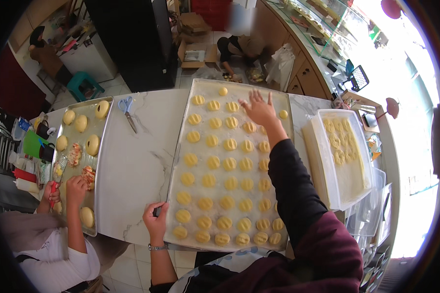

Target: The person prepares dough balls on a tray by flattening them with their hand and then dips them into a container of white powder before placing them back on the tray.

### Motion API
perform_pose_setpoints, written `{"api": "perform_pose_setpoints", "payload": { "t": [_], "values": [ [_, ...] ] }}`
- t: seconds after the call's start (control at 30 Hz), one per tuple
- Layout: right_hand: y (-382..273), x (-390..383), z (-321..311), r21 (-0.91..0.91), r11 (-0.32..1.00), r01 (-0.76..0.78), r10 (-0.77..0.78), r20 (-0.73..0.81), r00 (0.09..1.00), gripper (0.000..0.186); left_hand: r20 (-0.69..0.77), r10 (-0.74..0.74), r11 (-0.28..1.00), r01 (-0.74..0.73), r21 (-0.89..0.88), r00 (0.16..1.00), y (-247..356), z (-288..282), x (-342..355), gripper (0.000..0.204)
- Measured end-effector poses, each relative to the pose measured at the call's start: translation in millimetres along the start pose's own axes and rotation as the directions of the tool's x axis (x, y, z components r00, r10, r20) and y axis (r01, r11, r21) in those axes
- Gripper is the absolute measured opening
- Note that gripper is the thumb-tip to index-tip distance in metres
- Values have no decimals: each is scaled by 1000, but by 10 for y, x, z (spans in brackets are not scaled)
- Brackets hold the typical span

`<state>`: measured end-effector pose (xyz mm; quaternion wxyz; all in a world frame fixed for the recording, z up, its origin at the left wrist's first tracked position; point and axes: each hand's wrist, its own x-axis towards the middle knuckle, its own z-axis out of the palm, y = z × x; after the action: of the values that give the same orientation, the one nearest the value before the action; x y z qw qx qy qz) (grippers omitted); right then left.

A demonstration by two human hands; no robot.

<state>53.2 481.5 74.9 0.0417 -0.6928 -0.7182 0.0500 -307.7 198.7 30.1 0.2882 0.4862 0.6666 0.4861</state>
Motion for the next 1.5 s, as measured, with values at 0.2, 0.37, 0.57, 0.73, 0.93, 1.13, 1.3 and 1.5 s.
{"api": "perform_pose_setpoints", "payload": {
  "t": [0.2, 0.37, 0.57, 0.73, 0.93, 1.13, 1.3, 1.5],
  "values": [
    [421, -213, 144, -9, 995, -95, 94, -74, 993, 73, 9, 32, 999, -32, 2, 999, 14, 34, 6, 10],
    [487, -212, 41, 12, 996, -89, 85, 192, 978, 71, 2, 1, 1000, -1, 28, 1000, 49, -2, -11, 11],
    [735, -422, -108, 21, 987, -160, 159, -297, 941, 76, -14, 5, 1000, -4, 30, 1000, -3, -15, -15, 11],
    [931, -277, 118, 34, 953, -300, 287, 204, 936, 84, -6, 30, 998, -30, 52, 1000, -60, -11, -18, 10],
    [363, 264, -535, -83, 996, 13, -53, -491, 869, 79, 5, -2, 1000, 2, 13, 1000, 23, -4, -8, 10],
    [-670, 719, -796, -15, 944, 329, -209, -799, 563, 77, -31, -12, 1000, 11, -13, 999, -22, -25, -29, 12],
    [-660, 868, 369, -36, 971, 236, -225, 191, 955, 74, -21, -18, 998, 17, -59, 1000, 7, 6, -11, 12],
    [-652, 898, -367, -12, 944, 330, -330, -95, 939, 75, -18, -28, 999, 28, -21, 999, 52, 9, -22, 12]
  ]
}}
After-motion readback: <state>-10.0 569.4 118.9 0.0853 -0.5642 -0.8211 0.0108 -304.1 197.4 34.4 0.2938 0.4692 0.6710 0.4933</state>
